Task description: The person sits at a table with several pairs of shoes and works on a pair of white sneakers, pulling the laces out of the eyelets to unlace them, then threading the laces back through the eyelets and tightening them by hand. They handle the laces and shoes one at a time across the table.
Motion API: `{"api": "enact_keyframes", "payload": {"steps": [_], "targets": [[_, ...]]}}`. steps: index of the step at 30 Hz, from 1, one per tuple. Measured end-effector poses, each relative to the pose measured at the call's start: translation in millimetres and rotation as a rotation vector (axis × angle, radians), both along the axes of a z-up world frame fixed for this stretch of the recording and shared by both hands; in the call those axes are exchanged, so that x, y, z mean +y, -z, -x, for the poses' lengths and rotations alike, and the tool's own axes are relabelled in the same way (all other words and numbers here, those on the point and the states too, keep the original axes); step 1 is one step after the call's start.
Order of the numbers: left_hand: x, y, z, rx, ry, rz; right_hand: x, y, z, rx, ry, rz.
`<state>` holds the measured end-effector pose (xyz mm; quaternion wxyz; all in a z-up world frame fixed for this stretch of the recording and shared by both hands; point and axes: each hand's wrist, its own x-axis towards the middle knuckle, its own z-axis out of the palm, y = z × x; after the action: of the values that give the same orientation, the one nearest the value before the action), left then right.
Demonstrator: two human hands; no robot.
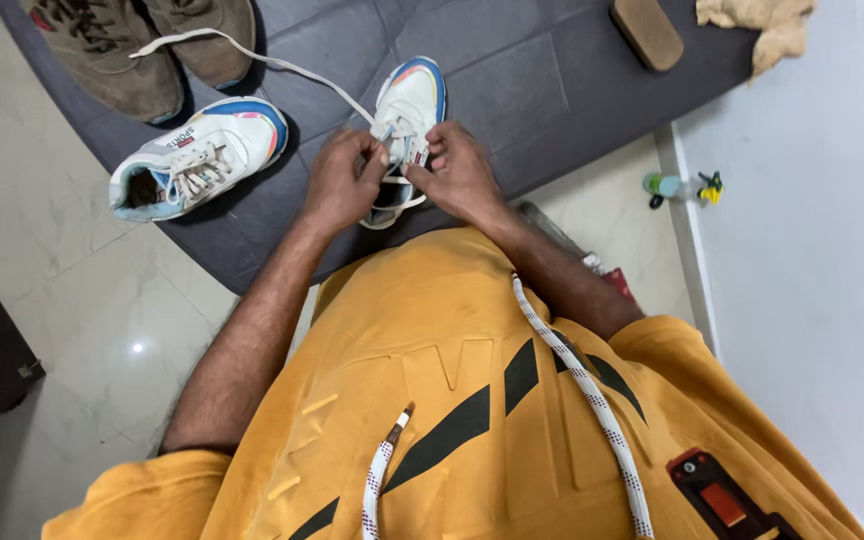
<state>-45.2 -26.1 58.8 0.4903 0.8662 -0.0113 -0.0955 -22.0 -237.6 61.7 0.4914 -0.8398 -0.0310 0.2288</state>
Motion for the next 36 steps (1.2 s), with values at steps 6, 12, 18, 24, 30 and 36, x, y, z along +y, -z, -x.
{"api": "enact_keyframes", "payload": {"steps": [6,12,18,24,30,36], "targets": [[-20.2,29.1,-10.3,-0.118,0.025,-0.092,13.5,32.6,8.6,0.057,0.121,0.110],[-34.8,49.1,-11.1,-0.083,-0.016,-0.106,-1.6,62.3,12.8,0.186,0.301,-0.156],[-44.7,54.2,-7.7,-0.105,-0.066,-0.144,2.3,55.6,12.1,0.286,0.348,-0.158],[-45.4,62.0,-8.6,-0.080,-0.104,-0.141,4.4,53.5,14.1,0.282,0.354,-0.131],[-48.6,63.6,-13.0,-0.105,-0.086,-0.170,1.7,69.9,16.3,0.210,0.289,-0.074],[-45.4,63.8,-18.4,-0.187,0.023,-0.181,2.8,75.5,17.3,0.122,0.242,-0.046]]}}
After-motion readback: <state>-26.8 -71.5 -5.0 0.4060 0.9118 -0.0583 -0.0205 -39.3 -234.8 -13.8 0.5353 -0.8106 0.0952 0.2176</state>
